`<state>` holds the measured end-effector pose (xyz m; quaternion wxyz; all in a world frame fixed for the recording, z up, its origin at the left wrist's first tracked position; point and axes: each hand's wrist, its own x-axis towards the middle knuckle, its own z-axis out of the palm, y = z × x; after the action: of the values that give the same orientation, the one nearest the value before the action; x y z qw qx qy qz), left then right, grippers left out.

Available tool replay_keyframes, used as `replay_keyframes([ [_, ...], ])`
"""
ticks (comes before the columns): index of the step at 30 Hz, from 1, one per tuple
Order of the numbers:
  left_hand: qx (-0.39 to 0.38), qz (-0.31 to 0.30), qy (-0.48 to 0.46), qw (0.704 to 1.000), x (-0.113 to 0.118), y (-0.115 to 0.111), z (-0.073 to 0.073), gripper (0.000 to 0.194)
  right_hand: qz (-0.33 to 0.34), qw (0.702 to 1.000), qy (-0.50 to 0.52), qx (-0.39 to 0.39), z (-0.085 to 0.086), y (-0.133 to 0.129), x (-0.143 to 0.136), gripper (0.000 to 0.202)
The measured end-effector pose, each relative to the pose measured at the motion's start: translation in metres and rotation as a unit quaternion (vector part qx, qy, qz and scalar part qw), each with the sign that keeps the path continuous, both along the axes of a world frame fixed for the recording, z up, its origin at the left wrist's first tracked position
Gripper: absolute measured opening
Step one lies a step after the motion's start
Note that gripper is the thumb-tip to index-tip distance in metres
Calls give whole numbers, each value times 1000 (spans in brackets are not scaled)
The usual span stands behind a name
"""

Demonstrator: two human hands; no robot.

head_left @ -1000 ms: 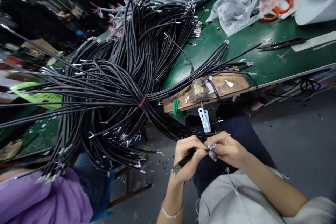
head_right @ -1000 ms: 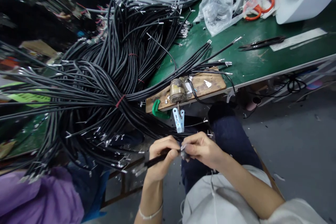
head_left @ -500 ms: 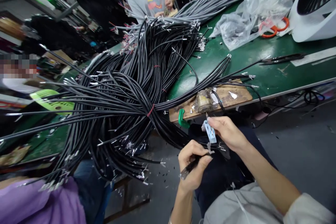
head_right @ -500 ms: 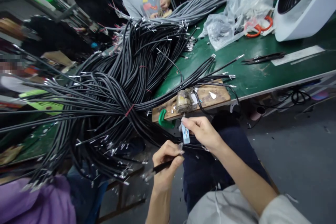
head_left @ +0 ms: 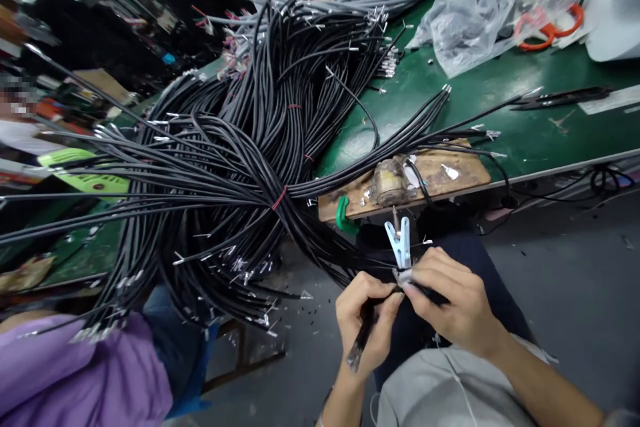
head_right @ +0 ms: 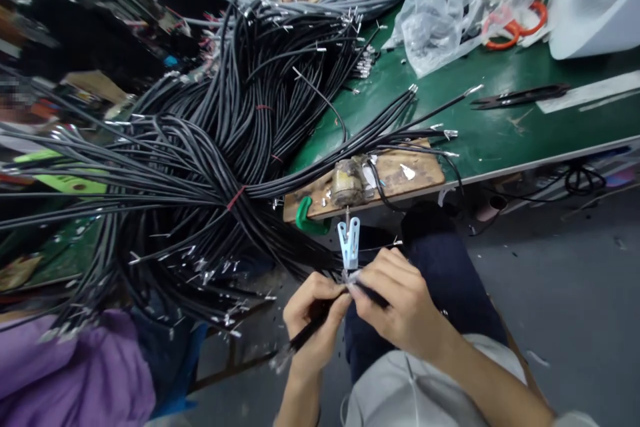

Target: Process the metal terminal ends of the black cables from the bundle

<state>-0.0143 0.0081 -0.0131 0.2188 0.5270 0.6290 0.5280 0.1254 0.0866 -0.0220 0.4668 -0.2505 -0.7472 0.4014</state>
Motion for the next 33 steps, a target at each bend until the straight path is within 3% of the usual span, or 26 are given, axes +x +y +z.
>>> replay_keyframes([
  [3, -22, -2, 0, 1000, 1, -2, 2, 11, -16, 998, -5, 55, -3, -7, -1, 16],
  [7, -63, -13, 0, 998, 1, -4, 4, 19, -39, 996, -2, 76, -14, -5, -6, 16],
  [11, -71, -6, -15, 997, 0, -5, 6, 28, -7, 997, 1, 75, -26, -3, -8, 12],
  [15, -73, 6, -25, 997, 2, -5, 8, 34, -25, 998, 38, -50, -28, -5, -9, 13],
  [17, -76, 5, -17, 997, 4, -4, 8, 34, 4, 991, 64, -119, -25, -6, -10, 12],
  [21, -107, -10, 8, 994, 0, -4, 10, 38, 55, 991, 69, -98, -16, -9, -12, 10],
  [23, -123, -49, 9, 991, -7, -2, 11, 42, 72, 985, 86, -129, -17, -11, -13, 21],
  [25, -109, -135, -9, 985, -14, 2, 12, 46, 162, 947, 137, -243, -20, -14, -14, 31],
  [27, -70, -211, -38, 974, -19, 6, 11, 44, 271, 859, 197, -386, -25, -15, -15, 39],
  [29, -34, -226, -52, 972, -21, 9, 8, 37, 318, 784, 213, -489, -29, -12, -14, 41],
  [31, -19, -194, -38, 980, -19, 10, 3, 28, 301, 778, 180, -521, -31, -3, -13, 39],
  [33, -10, -167, -16, 986, -16, 10, 0, 23, 243, 810, 153, -511, -30, 12, -12, 38],
])
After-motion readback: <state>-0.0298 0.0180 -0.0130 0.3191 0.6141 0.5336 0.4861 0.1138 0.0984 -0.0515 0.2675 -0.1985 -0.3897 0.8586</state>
